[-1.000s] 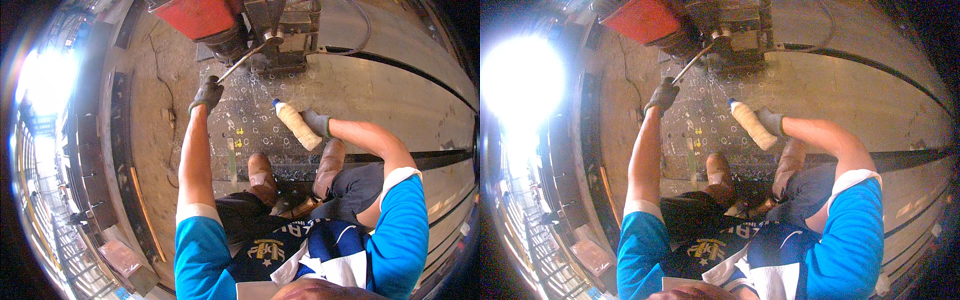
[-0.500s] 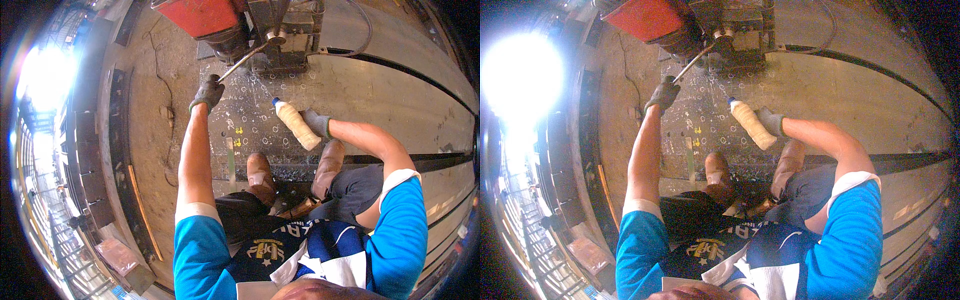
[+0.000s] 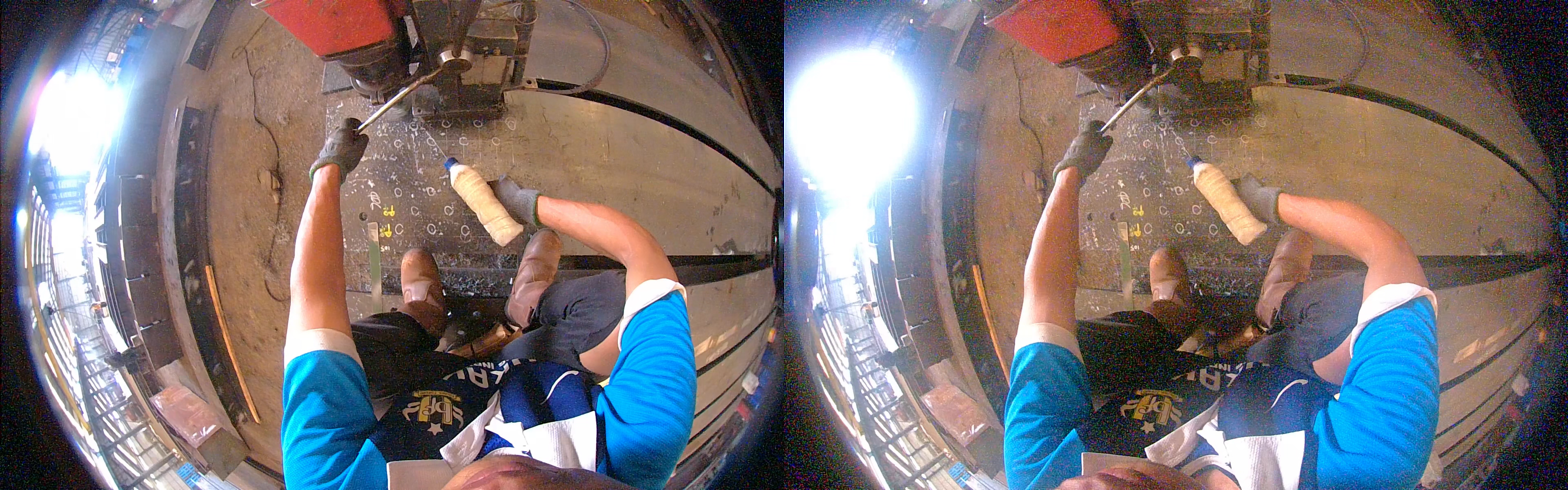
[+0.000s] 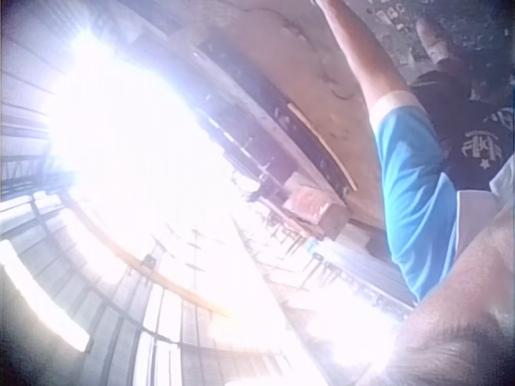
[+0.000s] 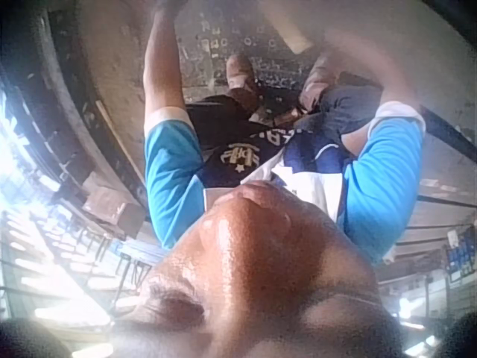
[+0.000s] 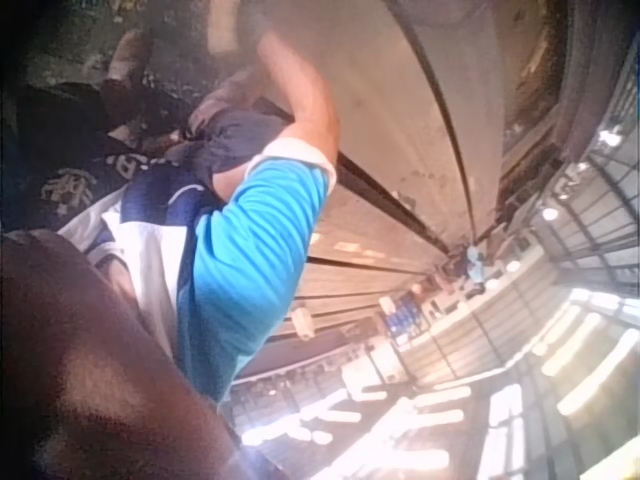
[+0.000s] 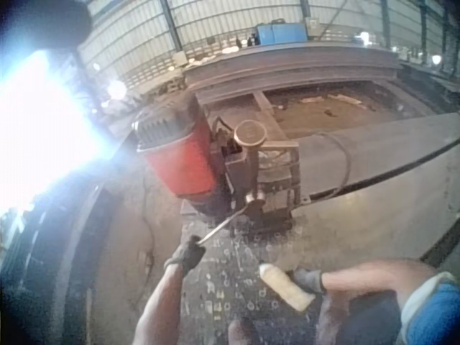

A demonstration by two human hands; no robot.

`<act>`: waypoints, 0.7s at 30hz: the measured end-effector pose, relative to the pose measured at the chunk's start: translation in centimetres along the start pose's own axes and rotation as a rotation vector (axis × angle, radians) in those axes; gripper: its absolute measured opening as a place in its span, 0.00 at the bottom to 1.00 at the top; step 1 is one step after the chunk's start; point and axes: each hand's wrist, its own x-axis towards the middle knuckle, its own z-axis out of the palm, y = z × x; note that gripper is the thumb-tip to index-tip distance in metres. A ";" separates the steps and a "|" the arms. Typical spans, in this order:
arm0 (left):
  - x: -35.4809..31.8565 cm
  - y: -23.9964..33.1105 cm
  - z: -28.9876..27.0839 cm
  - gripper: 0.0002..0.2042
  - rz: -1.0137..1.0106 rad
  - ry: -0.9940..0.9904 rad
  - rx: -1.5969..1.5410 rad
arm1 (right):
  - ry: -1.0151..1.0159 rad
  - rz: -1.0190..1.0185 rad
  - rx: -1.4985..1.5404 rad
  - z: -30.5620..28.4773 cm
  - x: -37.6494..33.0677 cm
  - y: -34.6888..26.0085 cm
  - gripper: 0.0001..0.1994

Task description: The person sits on the floor and operates a red drill press to drill holes into a metal plate. They repeatedly position the plate under the drill, apply a liquid from a bottle, and lower the drill to create holes. The person adjusts the plate and the machine handle throughout the process.

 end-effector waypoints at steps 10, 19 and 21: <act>0.5 -0.9 0.5 0.21 0.017 -0.003 0.011 | 0.035 0.007 -0.135 1.4 -1.4 -1.2 0.28; -0.2 -4.1 1.0 0.21 -0.008 0.008 0.012 | 0.008 0.011 -0.002 3.6 -0.1 -1.3 0.28; 0.0 -4.0 1.1 0.21 0.003 0.018 0.024 | -0.029 0.004 0.043 1.4 1.8 0.6 0.27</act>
